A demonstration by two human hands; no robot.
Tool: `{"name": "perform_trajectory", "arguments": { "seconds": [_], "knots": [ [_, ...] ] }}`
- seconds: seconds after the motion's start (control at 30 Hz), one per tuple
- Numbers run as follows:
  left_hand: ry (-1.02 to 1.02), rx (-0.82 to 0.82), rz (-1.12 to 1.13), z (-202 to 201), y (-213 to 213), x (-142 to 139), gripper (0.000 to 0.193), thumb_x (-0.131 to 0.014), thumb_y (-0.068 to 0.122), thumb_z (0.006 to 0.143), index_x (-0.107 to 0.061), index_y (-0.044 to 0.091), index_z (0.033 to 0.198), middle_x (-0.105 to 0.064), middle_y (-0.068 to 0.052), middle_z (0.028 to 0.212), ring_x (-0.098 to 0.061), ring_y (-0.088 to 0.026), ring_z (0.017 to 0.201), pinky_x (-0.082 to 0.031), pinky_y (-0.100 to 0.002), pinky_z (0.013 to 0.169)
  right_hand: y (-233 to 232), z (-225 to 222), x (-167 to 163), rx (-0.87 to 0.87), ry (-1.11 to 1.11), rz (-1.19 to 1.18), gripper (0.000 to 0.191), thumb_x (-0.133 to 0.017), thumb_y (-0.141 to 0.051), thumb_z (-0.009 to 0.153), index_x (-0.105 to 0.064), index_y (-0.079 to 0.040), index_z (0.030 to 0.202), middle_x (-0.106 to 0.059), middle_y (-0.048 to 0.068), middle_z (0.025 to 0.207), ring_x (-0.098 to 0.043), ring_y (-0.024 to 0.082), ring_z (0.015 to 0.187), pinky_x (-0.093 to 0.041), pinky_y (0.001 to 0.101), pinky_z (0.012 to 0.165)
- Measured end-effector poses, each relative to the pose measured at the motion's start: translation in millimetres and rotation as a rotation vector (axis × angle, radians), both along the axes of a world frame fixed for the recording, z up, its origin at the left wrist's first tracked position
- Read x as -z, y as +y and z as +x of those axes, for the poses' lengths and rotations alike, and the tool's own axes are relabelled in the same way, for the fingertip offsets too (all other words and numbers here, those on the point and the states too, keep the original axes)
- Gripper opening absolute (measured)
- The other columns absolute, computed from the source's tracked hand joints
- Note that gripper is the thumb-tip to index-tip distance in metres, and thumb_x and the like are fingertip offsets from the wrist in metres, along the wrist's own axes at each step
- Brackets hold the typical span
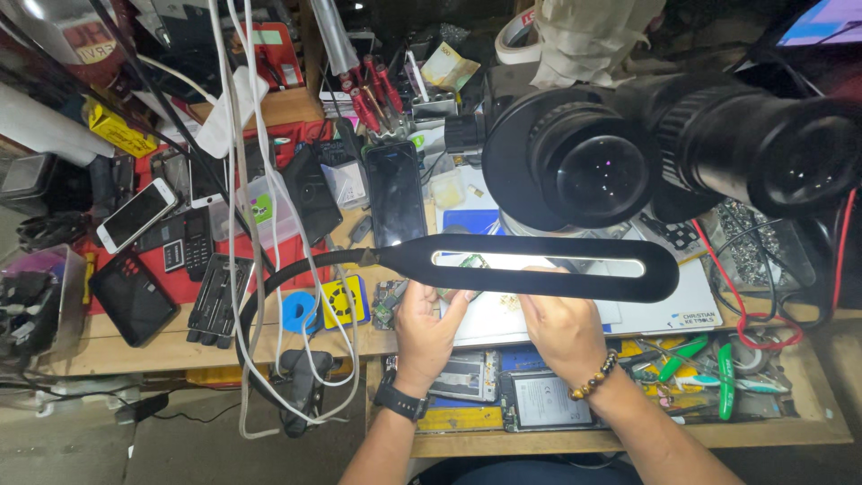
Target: The person handles a small green circuit board under a microscope, turning it over and manipulating its components with their fingers. They then place the board down and pick up a second circuit board to continue the work.
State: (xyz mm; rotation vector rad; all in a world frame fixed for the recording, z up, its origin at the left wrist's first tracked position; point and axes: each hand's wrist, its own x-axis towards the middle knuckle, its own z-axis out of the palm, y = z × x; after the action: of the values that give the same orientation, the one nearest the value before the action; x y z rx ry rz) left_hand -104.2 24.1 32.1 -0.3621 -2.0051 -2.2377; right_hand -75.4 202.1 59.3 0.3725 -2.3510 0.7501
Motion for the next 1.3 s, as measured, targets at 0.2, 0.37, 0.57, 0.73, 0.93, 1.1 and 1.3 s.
{"name": "perform_trajectory", "arguments": {
  "seconds": [0.2,0.37,0.57,0.73,0.93,1.1,1.3],
  "knots": [
    [0.065,0.023,-0.016,0,0,-3,0.031,-0.071,-0.004,0.092,-0.06,-0.003,0.121,-0.074,-0.011,0.118,-0.068,-0.013,0.109,-0.054,-0.027,0.095,-2,5,-4,0.034,-0.001,0.059,0.016,-0.074,-0.002,0.083,-0.072,0.0,0.099,-0.074,0.016,0.103,-0.071,0.034,0.088,-0.056,0.0421,0.077],
    [0.018,0.005,-0.081,0,0,-4,0.032,-0.073,-0.002,0.09,-0.061,-0.003,0.12,-0.076,-0.01,0.115,-0.071,-0.013,0.104,-0.056,-0.027,0.091,-3,4,-3,-0.011,-0.098,-0.247,0.021,-0.073,-0.004,0.088,-0.073,0.0,0.108,-0.076,0.013,0.096,-0.074,0.023,0.082,-0.057,0.0332,0.072],
    [0.033,0.04,-0.062,2,-2,-1,0.03,-0.07,0.0,0.093,-0.061,-0.003,0.121,-0.076,-0.01,0.115,-0.07,-0.012,0.103,-0.056,-0.028,0.091,0,-3,9,-0.073,-0.304,-0.517,0.015,-0.072,-0.005,0.089,-0.077,-0.002,0.103,-0.078,0.006,0.09,-0.073,0.012,0.077,-0.057,0.0273,0.064],
    [0.016,-0.04,-0.234,1,-4,4,0.02,-0.067,0.01,0.098,-0.066,0.0,0.115,-0.077,-0.012,0.099,-0.07,-0.013,0.089,-0.055,-0.029,0.079,3,-6,20,-0.072,-0.307,-0.485,0.012,-0.077,-0.008,0.087,-0.079,-0.003,0.098,-0.078,0.005,0.083,-0.071,0.011,0.074,-0.056,0.0265,0.067],
    [0.052,-0.071,-0.233,0,-8,5,0.024,-0.054,0.018,0.105,-0.065,0.003,0.12,-0.076,-0.009,0.098,-0.071,-0.015,0.088,-0.055,-0.031,0.077,4,-6,25,-0.085,-0.311,-0.51,0.013,-0.076,-0.008,0.089,-0.078,-0.003,0.1,-0.079,0.005,0.085,-0.073,0.01,0.076,-0.056,0.026,0.068],
    [0.065,-0.087,-0.288,-1,-8,1,0.027,-0.052,0.019,0.107,-0.065,0.003,0.125,-0.072,-0.01,0.087,-0.069,-0.018,0.077,-0.053,-0.033,0.071,5,-8,27,-0.112,-0.299,-0.511,0.012,-0.073,-0.007,0.091,-0.078,-0.003,0.101,-0.079,0.004,0.087,-0.073,0.01,0.078,-0.056,0.0255,0.07],
    [0.06,-0.104,-0.356,0,-6,3,0.026,-0.055,0.017,0.105,-0.066,0.002,0.122,-0.068,-0.01,0.076,-0.063,-0.017,0.064,-0.05,-0.032,0.062,6,-8,31,-0.14,-0.334,-0.631,0.012,-0.072,-0.006,0.092,-0.078,-0.001,0.102,-0.079,0.006,0.091,-0.073,0.01,0.083,-0.057,0.0254,0.073]
  ]
}}
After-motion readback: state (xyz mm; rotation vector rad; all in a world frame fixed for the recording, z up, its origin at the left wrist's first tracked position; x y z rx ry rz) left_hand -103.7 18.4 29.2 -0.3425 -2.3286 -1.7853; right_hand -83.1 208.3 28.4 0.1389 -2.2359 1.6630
